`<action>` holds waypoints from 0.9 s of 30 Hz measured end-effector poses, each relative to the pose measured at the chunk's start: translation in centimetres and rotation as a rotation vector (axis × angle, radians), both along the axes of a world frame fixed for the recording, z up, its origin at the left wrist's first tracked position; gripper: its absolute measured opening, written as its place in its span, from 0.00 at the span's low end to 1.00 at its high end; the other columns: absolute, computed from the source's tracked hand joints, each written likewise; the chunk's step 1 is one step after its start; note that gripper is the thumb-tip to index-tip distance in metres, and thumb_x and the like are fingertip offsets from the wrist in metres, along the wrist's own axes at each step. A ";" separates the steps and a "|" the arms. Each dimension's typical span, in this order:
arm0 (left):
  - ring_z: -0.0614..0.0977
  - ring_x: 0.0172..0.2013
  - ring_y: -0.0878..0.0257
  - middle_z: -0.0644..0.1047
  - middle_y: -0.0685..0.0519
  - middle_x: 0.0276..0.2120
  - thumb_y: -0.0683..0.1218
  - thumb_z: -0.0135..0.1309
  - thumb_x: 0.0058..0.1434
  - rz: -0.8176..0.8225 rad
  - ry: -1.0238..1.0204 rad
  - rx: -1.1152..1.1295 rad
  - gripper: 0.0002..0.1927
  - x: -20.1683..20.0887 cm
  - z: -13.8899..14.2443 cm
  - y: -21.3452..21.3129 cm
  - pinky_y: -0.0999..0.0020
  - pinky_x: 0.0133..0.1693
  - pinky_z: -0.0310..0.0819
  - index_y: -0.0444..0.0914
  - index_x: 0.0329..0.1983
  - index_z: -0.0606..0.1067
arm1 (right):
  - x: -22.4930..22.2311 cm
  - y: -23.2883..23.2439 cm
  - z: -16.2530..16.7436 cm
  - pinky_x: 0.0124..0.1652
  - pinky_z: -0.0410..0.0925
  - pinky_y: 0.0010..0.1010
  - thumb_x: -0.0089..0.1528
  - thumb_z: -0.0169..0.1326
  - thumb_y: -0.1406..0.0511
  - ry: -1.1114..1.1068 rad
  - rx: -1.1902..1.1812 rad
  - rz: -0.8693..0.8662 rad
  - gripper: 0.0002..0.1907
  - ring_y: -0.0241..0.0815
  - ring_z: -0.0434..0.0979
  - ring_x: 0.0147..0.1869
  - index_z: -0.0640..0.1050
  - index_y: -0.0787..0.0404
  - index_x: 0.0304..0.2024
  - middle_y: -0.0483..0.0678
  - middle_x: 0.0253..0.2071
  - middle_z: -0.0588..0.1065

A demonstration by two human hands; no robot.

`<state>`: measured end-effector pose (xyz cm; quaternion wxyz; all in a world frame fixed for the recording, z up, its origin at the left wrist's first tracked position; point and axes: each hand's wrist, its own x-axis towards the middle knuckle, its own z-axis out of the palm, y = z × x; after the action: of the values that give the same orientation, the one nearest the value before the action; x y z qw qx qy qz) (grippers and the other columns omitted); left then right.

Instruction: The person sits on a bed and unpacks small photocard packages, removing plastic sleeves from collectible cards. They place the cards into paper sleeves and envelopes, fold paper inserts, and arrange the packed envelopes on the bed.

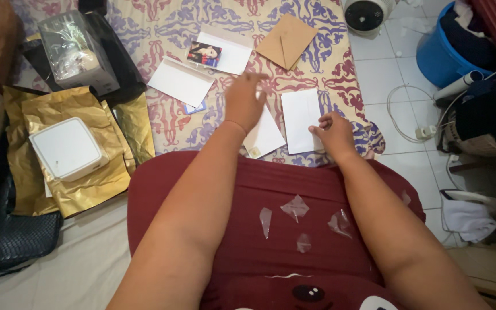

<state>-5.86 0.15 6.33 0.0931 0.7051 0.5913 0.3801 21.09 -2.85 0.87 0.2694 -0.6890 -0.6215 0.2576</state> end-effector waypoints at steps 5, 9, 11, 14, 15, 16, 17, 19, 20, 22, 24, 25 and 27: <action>0.82 0.50 0.53 0.82 0.51 0.49 0.48 0.53 0.69 -0.227 0.067 -0.642 0.11 1.4 -2.6 -0.8 0.61 0.54 0.76 0.50 0.52 0.81 | -0.3 -0.3 0.4 0.51 0.69 0.37 0.55 0.71 0.63 -0.123 0.239 0.105 0.22 0.49 0.76 0.50 0.78 0.66 0.45 0.54 0.45 0.77; 0.75 0.57 0.54 0.75 0.54 0.54 0.44 0.70 0.50 -0.332 0.389 -0.740 0.25 1.4 -2.4 -1.6 0.56 0.56 0.72 0.50 0.51 0.76 | -0.1 0.1 0.9 0.58 0.64 0.40 0.55 0.69 0.58 -0.181 0.087 0.104 0.21 0.49 0.75 0.53 0.79 0.61 0.46 0.51 0.46 0.78; 0.71 0.61 0.51 0.70 0.55 0.59 0.43 0.70 0.49 -0.243 0.428 -0.756 0.30 2.0 -1.6 -2.6 0.52 0.57 0.71 0.53 0.54 0.74 | -0.1 0.3 0.8 0.61 0.61 0.43 0.54 0.70 0.57 -0.241 0.039 0.123 0.20 0.49 0.73 0.55 0.81 0.58 0.45 0.50 0.46 0.78; 0.63 0.67 0.51 0.65 0.57 0.63 0.42 0.68 0.50 -0.203 0.478 -0.828 0.34 2.1 -0.1 -3.0 0.43 0.61 0.62 0.56 0.59 0.71 | -0.2 0.4 0.3 0.60 0.58 0.46 0.52 0.71 0.57 -0.236 0.043 0.130 0.19 0.53 0.67 0.58 0.82 0.56 0.42 0.53 0.48 0.75; 0.62 0.67 0.50 0.63 0.55 0.64 0.45 0.67 0.52 -0.172 0.472 -0.839 0.32 2.0 0.2 -2.9 0.42 0.62 0.60 0.55 0.60 0.70 | -0.3 0.2 0.1 0.58 0.59 0.46 0.52 0.72 0.58 -0.187 0.075 0.114 0.18 0.56 0.64 0.58 0.83 0.56 0.41 0.55 0.51 0.72; 0.61 0.68 0.50 0.62 0.54 0.64 0.48 0.66 0.54 -0.141 0.467 -0.850 0.30 1.6 0.3 -2.6 0.40 0.62 0.58 0.54 0.60 0.69 | -0.2 -0.1 -0.1 0.56 0.59 0.47 0.51 0.73 0.58 -0.139 0.107 0.097 0.17 0.58 0.62 0.58 0.83 0.56 0.39 0.56 0.53 0.70; 0.59 0.68 0.50 0.61 0.53 0.65 0.51 0.65 0.57 -0.111 0.463 -0.862 0.30 1.1 0.2 -2.4 0.39 0.63 0.56 0.52 0.61 0.68 | -0.1 -0.3 -0.2 0.56 0.59 0.46 0.52 0.73 0.59 -0.147 0.168 0.096 0.16 0.57 0.63 0.58 0.83 0.56 0.38 0.55 0.52 0.71; 0.63 0.65 0.48 0.63 0.51 0.64 0.56 0.61 0.60 -0.097 0.356 -0.822 0.24 -0.2 -0.5 -1.5 0.43 0.62 0.59 0.51 0.59 0.71 | 0.0 -0.6 -0.4 0.56 0.58 0.46 0.53 0.72 0.62 -0.161 0.294 0.093 0.12 0.57 0.65 0.57 0.83 0.56 0.36 0.54 0.51 0.74; 0.65 0.64 0.47 0.65 0.51 0.63 0.58 0.59 0.62 -0.089 0.302 -0.802 0.22 -1.0 -1.0 -1.1 0.45 0.62 0.61 0.50 0.58 0.73 | 0.1 -0.7 -0.1 0.56 0.61 0.41 0.55 0.70 0.62 -0.044 0.264 0.126 0.11 0.52 0.69 0.55 0.82 0.56 0.37 0.51 0.49 0.76; 0.77 0.54 0.51 0.76 0.46 0.55 0.59 0.54 0.65 -0.227 0.066 -0.801 0.23 -2.3 -1.9 0.0 0.53 0.57 0.71 0.44 0.58 0.74 | 0.1 -1.0 1.1 0.57 0.66 0.32 0.59 0.66 0.62 0.189 0.200 0.199 0.09 0.41 0.76 0.53 0.80 0.56 0.38 0.43 0.46 0.80; 0.83 0.46 0.55 0.82 0.45 0.49 0.60 0.47 0.67 -0.336 -0.220 -0.922 0.26 -3.3 -2.4 0.4 0.59 0.50 0.77 0.39 0.59 0.74 | -0.5 -1.6 2.7 0.49 0.64 0.31 0.61 0.65 0.64 0.380 0.087 0.201 0.08 0.40 0.74 0.47 0.79 0.56 0.40 0.44 0.42 0.79; 0.83 0.42 0.56 0.83 0.45 0.47 0.61 0.43 0.68 -0.378 -0.391 -1.043 0.28 -3.6 -2.4 0.6 0.61 0.46 0.78 0.38 0.60 0.74 | -0.9 -2.1 3.6 0.45 0.63 0.30 0.62 0.64 0.65 0.475 0.032 0.200 0.07 0.40 0.73 0.44 0.79 0.56 0.40 0.45 0.39 0.78; 0.83 0.38 0.56 0.83 0.43 0.46 0.64 0.36 0.69 -0.389 -0.651 -1.193 0.32 -3.9 -1.7 0.8 0.63 0.42 0.80 0.36 0.60 0.72 | -1.6 -3.2 5.3 0.50 0.62 0.26 0.62 0.64 0.66 0.609 0.138 0.257 0.13 0.37 0.72 0.47 0.78 0.53 0.49 0.42 0.41 0.76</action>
<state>-9.79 0.95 4.60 0.7021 0.4770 0.5042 0.1590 19.47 -6.06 6.18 0.4542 -0.4767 -0.6102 0.4407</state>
